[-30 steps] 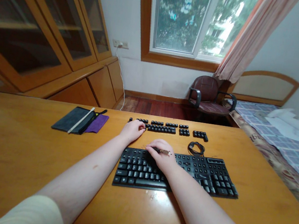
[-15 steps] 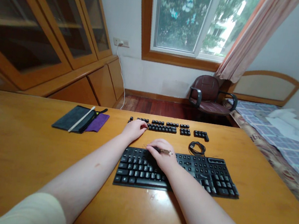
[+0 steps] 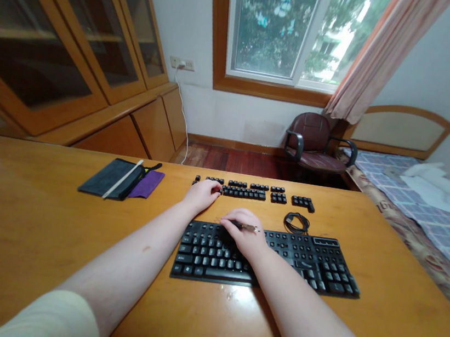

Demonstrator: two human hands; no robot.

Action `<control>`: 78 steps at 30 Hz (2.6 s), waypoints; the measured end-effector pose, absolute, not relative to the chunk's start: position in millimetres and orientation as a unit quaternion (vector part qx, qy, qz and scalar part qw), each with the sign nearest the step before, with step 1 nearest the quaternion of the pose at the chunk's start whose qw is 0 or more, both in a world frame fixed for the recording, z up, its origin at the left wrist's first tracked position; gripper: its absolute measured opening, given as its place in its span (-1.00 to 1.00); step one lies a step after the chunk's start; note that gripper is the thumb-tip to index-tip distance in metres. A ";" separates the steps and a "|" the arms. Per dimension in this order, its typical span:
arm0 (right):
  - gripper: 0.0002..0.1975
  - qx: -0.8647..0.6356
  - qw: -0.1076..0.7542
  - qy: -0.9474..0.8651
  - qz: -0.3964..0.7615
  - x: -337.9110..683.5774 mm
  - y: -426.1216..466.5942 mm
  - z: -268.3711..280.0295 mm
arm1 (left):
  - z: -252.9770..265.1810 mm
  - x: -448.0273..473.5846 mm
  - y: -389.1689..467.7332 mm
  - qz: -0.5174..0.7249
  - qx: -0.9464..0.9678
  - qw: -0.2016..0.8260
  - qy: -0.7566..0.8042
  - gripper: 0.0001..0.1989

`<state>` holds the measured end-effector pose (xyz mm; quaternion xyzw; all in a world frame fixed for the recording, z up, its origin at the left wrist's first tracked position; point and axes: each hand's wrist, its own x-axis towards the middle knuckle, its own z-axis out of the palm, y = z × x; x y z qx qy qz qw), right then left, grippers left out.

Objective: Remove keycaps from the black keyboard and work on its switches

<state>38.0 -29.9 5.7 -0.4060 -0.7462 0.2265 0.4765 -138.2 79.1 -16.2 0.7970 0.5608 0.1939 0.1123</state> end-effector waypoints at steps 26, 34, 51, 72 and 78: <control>-0.86 -0.420 0.459 -0.750 0.226 39.8 -30.1 5.8 | -17.8 -137.4 79.1 0.197 0.786 0.134 0.571 -0.73; -0.86 -0.491 0.397 -0.731 0.260 39.0 -30.3 -1.7 | 8.0 -138.6 66.3 0.222 0.776 0.122 0.577 -0.72; -0.62 -0.439 0.297 -0.812 0.244 41.1 -26.7 -4.5 | -0.2 -133.2 -63.9 0.114 0.859 0.139 0.479 -0.36; -0.72 -0.311 0.225 -0.917 0.112 37.4 -36.7 2.7 | -7.2 -131.8 -52.9 0.096 0.865 0.157 0.467 -0.29; -0.74 -0.309 0.270 -0.907 0.095 38.1 -39.7 6.4 | -8.4 -132.9 -52.9 0.101 0.866 0.151 0.466 -0.29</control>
